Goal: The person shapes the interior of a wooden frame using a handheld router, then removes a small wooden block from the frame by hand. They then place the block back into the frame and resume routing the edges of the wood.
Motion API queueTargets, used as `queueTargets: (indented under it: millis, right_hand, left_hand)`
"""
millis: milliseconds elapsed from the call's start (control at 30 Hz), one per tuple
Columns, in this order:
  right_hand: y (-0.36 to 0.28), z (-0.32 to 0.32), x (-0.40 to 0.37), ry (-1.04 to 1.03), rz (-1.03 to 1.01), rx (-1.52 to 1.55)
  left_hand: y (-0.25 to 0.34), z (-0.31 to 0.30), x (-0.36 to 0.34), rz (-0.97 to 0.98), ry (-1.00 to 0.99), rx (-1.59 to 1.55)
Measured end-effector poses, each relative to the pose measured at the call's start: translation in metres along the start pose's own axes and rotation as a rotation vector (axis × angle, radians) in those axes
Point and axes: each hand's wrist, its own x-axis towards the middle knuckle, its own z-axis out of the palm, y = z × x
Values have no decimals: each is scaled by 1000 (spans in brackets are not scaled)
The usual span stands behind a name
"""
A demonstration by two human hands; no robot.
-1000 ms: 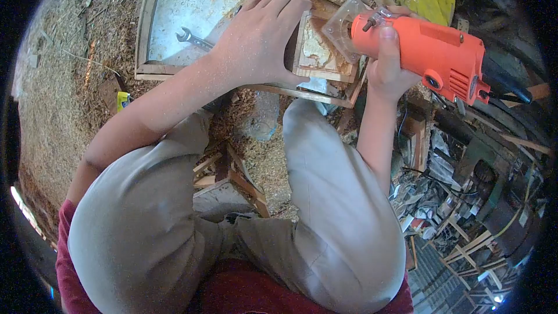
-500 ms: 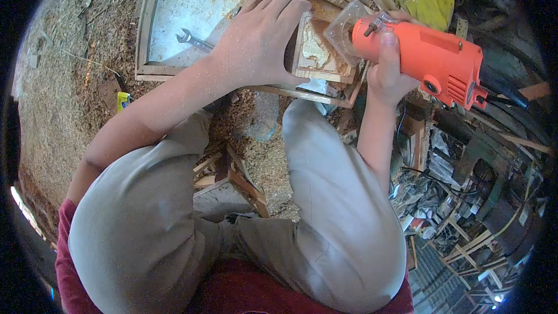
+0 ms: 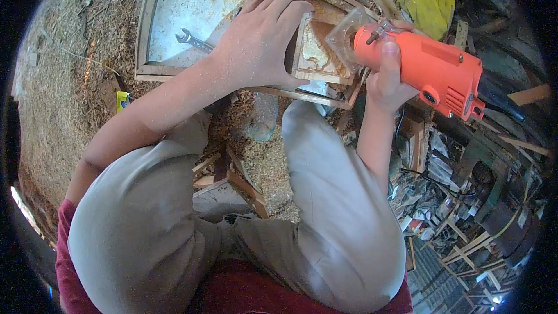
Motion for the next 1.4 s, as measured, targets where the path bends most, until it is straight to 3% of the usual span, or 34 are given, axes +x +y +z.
queueTargets:
  millis: [467,1400]
  right_hand:
    - [5,1,6,46,32,31]
    - [1,4,11,-52,7,4]
  left_hand:
    - [-1,0,-1,12,31,-30]
    - [0,0,-1,6,-8,16]
